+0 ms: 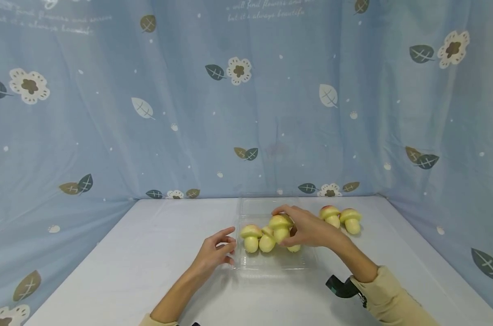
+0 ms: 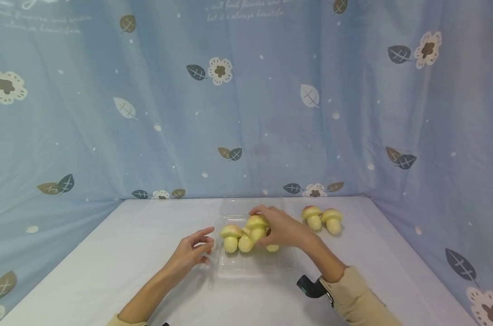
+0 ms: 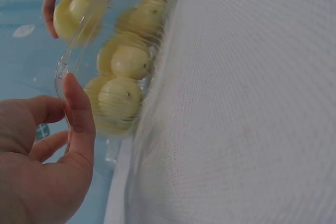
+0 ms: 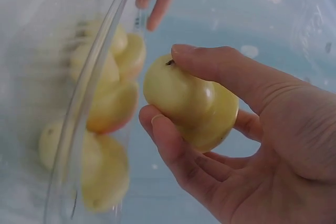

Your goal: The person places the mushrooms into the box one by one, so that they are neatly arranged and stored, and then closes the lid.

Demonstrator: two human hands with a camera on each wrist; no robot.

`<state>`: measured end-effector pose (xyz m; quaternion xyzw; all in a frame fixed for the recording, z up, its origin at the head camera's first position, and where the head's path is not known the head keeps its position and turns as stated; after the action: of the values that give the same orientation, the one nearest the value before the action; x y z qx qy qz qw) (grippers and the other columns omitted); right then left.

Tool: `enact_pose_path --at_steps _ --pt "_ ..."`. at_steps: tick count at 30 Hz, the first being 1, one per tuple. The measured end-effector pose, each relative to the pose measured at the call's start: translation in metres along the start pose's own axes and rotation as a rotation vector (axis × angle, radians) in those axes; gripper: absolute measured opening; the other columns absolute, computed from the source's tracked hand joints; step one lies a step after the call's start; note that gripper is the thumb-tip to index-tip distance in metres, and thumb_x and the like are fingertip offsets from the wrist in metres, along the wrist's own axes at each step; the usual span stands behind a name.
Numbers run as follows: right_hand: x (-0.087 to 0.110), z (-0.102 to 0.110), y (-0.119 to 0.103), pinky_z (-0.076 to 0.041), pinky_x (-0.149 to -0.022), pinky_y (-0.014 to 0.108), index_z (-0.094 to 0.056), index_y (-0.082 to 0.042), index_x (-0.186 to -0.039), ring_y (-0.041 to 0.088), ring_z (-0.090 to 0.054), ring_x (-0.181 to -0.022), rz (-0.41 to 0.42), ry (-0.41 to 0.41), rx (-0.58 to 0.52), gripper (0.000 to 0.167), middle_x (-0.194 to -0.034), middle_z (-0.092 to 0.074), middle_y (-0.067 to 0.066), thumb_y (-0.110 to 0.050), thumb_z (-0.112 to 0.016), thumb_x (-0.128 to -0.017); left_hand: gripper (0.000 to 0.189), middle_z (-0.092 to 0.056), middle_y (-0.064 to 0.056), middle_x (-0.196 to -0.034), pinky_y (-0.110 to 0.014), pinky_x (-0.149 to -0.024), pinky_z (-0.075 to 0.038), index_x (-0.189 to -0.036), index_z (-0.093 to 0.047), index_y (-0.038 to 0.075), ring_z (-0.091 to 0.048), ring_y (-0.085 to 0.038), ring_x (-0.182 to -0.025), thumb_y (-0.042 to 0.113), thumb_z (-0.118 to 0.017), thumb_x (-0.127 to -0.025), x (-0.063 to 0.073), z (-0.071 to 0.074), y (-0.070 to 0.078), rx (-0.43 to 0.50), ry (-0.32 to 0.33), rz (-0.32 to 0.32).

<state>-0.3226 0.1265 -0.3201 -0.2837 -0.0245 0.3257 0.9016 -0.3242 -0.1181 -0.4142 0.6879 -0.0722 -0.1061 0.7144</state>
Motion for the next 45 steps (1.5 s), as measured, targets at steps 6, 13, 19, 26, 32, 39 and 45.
enact_pose_path --at_steps 6,13,19,26,32,39,45 --pt "-0.009 -0.01 -0.009 -0.053 -0.071 0.022 -0.047 -0.014 -0.136 0.022 -0.06 -0.087 0.041 0.002 -0.024 0.067 -0.124 -0.056 0.008 -0.02 -0.082 -0.08 0.054 -0.053 -0.014 -0.112 -0.024 -0.061 -0.057 -0.147 -0.042 0.003 -0.056 -0.014 -0.08 0.005 -0.058 -0.095 0.0 -0.001 0.001 -0.003 0.006 0.001" --pt "-0.018 -0.031 -0.02 -0.05 -0.071 0.023 -0.05 -0.015 -0.135 0.019 -0.056 -0.088 0.044 -0.01 0.02 0.067 -0.119 -0.058 0.003 -0.022 -0.083 -0.077 0.055 -0.053 -0.013 -0.111 -0.024 -0.061 -0.058 -0.147 -0.041 0.001 -0.056 -0.015 -0.081 0.006 -0.059 -0.095 0.0 -0.001 0.0 -0.009 0.006 0.007" --pt "-0.022 -0.045 -0.025 -0.048 -0.071 0.023 -0.05 -0.018 -0.134 0.017 -0.054 -0.089 0.035 -0.018 0.047 0.068 -0.115 -0.057 0.0 -0.024 -0.084 -0.076 0.055 -0.053 -0.014 -0.111 -0.024 -0.062 -0.059 -0.147 -0.041 0.0 -0.057 -0.015 -0.081 0.007 -0.059 -0.096 -0.001 -0.001 0.0 -0.014 0.001 -0.003" --pt "-0.026 -0.054 -0.025 -0.048 -0.07 0.02 -0.05 -0.021 -0.134 0.016 -0.056 -0.086 0.052 -0.027 0.054 0.068 -0.112 -0.057 -0.001 -0.026 -0.085 -0.075 0.055 -0.053 -0.009 -0.107 -0.024 -0.062 -0.058 -0.146 -0.042 0.001 -0.057 -0.013 -0.08 0.007 -0.061 -0.095 0.0 -0.002 0.002 -0.003 0.009 0.002" --pt "-0.027 -0.059 -0.028 -0.049 -0.071 0.019 -0.05 -0.019 -0.133 0.02 -0.059 -0.086 0.076 -0.05 0.008 0.067 -0.111 -0.057 0.001 -0.024 -0.084 -0.076 0.056 -0.053 -0.009 -0.107 -0.023 -0.061 -0.058 -0.146 -0.042 0.001 -0.056 -0.014 -0.08 0.007 -0.062 -0.094 0.001 -0.002 0.002 0.007 0.002 0.003" --pt "-0.028 -0.062 -0.032 -0.053 -0.078 0.021 -0.05 -0.02 -0.134 0.015 -0.056 -0.095 0.113 -0.082 -0.016 0.062 -0.119 -0.058 -0.002 -0.023 -0.082 -0.08 0.055 -0.052 -0.009 -0.107 -0.024 -0.062 -0.058 -0.146 -0.042 0.002 -0.057 -0.014 -0.081 0.008 -0.062 -0.095 0.0 -0.001 0.001 -0.002 -0.004 0.004" --pt "-0.029 -0.066 -0.033 -0.056 -0.083 0.025 -0.051 -0.018 -0.134 0.012 -0.053 -0.105 0.138 -0.11 -0.034 0.057 -0.127 -0.057 -0.002 -0.02 -0.078 -0.084 0.055 -0.052 -0.01 -0.109 -0.024 -0.062 -0.058 -0.146 -0.042 0.002 -0.057 -0.014 -0.081 0.009 -0.062 -0.095 -0.001 -0.001 0.0 -0.007 0.002 0.01"
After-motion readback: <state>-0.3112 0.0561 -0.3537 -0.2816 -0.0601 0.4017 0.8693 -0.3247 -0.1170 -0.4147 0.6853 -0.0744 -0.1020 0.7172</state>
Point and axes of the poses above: each hand's wrist, its own x-axis away from the middle knuckle, its own z-axis out of the back of the hand, y = z × x, the point moved 6 cm from there along -x, towards the middle knuckle
